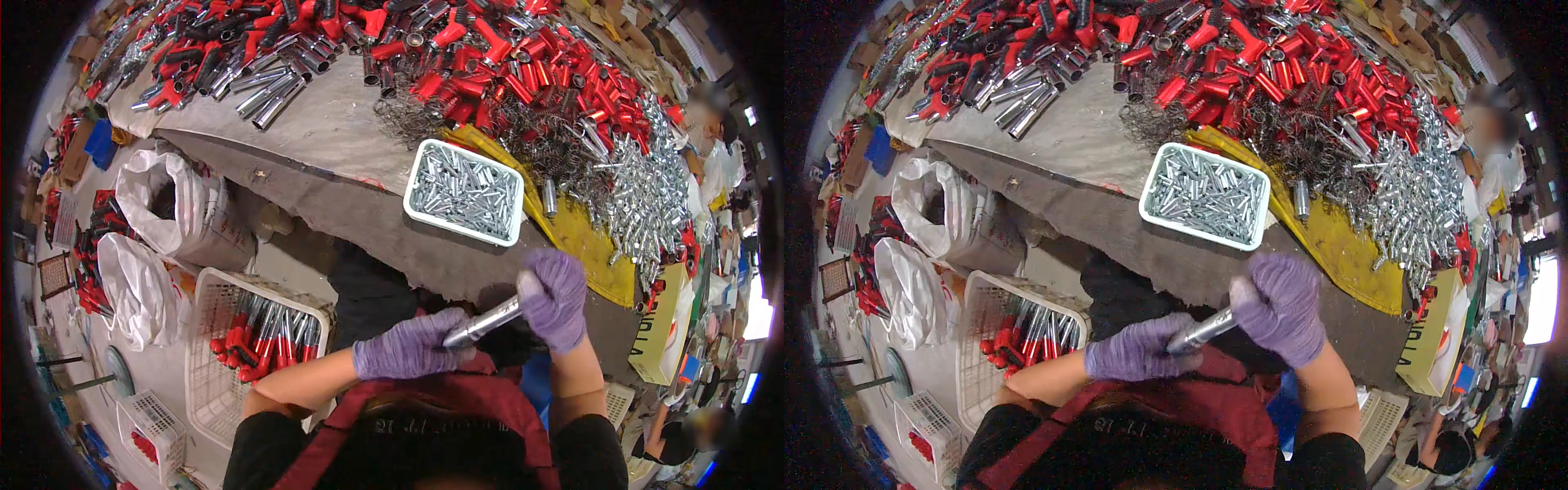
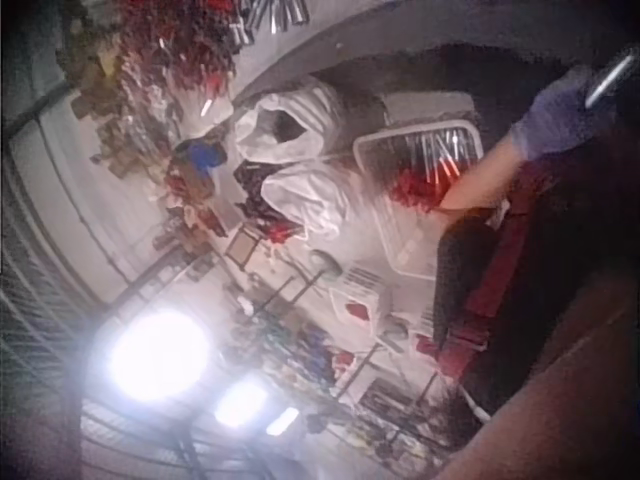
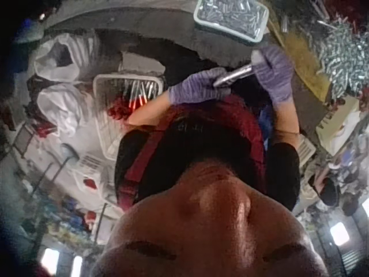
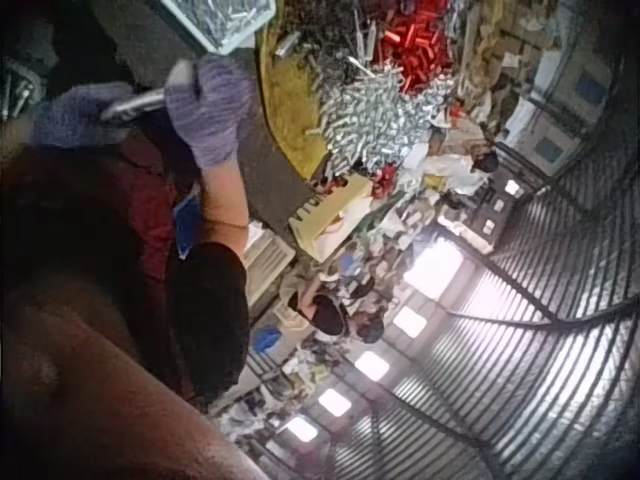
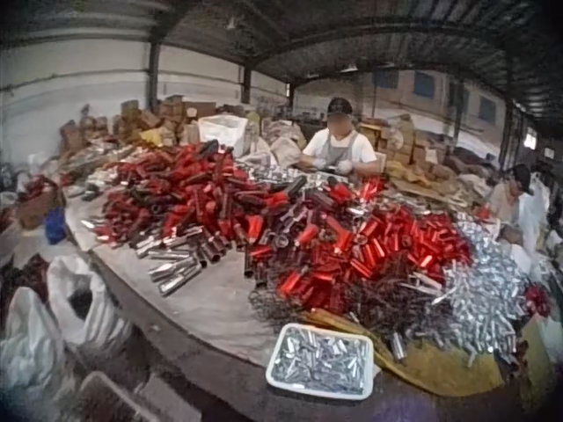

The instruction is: Assembling metal screwdriver shafts into red plastic handles using a manual press tool.

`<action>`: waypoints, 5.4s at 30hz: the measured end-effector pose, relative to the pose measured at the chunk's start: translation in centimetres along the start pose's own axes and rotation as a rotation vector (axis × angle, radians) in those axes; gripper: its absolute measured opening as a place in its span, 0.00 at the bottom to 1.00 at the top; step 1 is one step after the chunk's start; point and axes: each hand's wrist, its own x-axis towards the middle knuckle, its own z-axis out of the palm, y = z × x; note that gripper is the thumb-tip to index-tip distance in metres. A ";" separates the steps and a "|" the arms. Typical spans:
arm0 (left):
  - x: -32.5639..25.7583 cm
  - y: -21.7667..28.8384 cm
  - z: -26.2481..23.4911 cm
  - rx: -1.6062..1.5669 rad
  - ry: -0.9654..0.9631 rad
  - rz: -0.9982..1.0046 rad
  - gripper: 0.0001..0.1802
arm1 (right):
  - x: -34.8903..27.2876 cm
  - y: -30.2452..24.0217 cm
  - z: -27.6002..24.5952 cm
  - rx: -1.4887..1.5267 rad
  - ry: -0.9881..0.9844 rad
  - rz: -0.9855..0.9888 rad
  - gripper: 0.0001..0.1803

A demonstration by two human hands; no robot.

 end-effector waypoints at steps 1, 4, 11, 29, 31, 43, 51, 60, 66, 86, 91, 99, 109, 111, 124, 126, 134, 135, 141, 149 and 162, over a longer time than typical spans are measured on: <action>-0.5 -0.1 -0.3 -0.184 -0.116 -0.050 0.14 | 0.0 0.0 -0.1 0.177 -0.016 0.092 0.11; -1.1 -0.9 -0.2 -0.440 -0.179 -0.107 0.13 | 1.1 0.2 -0.1 0.346 -0.106 0.197 0.08; -0.4 -2.3 -1.9 -0.713 0.059 -0.272 0.18 | 7.6 8.0 6.2 0.063 -0.233 0.592 0.21; -0.8 -4.2 -2.2 -0.855 0.259 -0.401 0.20 | 10.6 20.7 2.5 0.246 -0.258 0.779 0.23; -0.2 -3.6 -2.6 -0.836 0.247 -0.406 0.20 | 9.4 21.3 1.8 0.510 -0.061 0.805 0.22; 1.0 -3.5 -1.3 -0.818 0.205 -0.442 0.16 | 6.9 25.7 2.6 0.449 0.015 0.715 0.18; 1.4 -2.7 -1.3 -0.768 0.239 -0.459 0.16 | 6.3 26.0 3.4 0.160 -0.190 0.631 0.15; 1.1 -3.3 -1.5 -0.683 0.283 -0.428 0.17 | 6.7 19.0 0.8 0.455 0.010 0.619 0.18; 2.1 -3.7 -3.2 -0.247 0.288 -0.288 0.23 | 6.0 7.6 -1.9 0.935 -0.384 0.594 0.19; -2.0 -5.1 -10.6 -0.391 0.734 -0.129 0.30 | 18.6 1.5 11.4 0.498 -0.516 -0.098 0.16; -5.8 -6.5 -10.4 -0.671 0.847 -0.241 0.29 | 28.0 -0.3 23.6 0.076 -0.350 -0.367 0.18; -9.6 -8.2 -8.4 -1.251 0.958 -0.208 0.24 | 30.6 -2.5 28.5 -0.363 -0.546 -0.213 0.18; -7.6 -7.1 -7.3 -1.347 0.939 -0.141 0.24 | 20.2 2.3 12.0 0.648 -0.572 0.091 0.27; -7.0 -6.2 -6.8 -1.333 0.869 -0.164 0.24 | 17.1 2.7 7.8 0.836 -0.620 0.276 0.28; -1.1 -3.2 -2.0 -0.958 0.483 -0.252 0.19 | 3.4 8.4 -0.1 0.972 -0.137 0.825 0.26; -0.6 -2.9 -1.6 -0.981 0.417 -0.277 0.19 | 2.5 8.0 -0.2 0.965 -0.089 0.857 0.24; 0.6 -2.0 0.5 -0.897 0.234 -0.388 0.22 | 0.9 6.6 0.5 1.177 -0.318 0.825 0.18; 0.7 -2.2 1.0 -0.909 0.235 -0.373 0.24 | 0.4 6.3 1.1 1.087 -0.363 0.789 0.18; 2.0 -0.8 3.1 -0.968 0.259 -0.382 0.30 | -1.5 4.1 4.6 0.457 -0.240 0.522 0.21; 1.4 -0.6 2.4 -0.869 0.222 -0.340 0.31 | -2.4 0.7 5.0 0.470 -0.263 0.603 0.19; 0.6 -2.3 -0.4 -0.933 0.392 -0.339 0.25 | 4.4 7.2 11.1 0.036 -0.492 0.258 0.21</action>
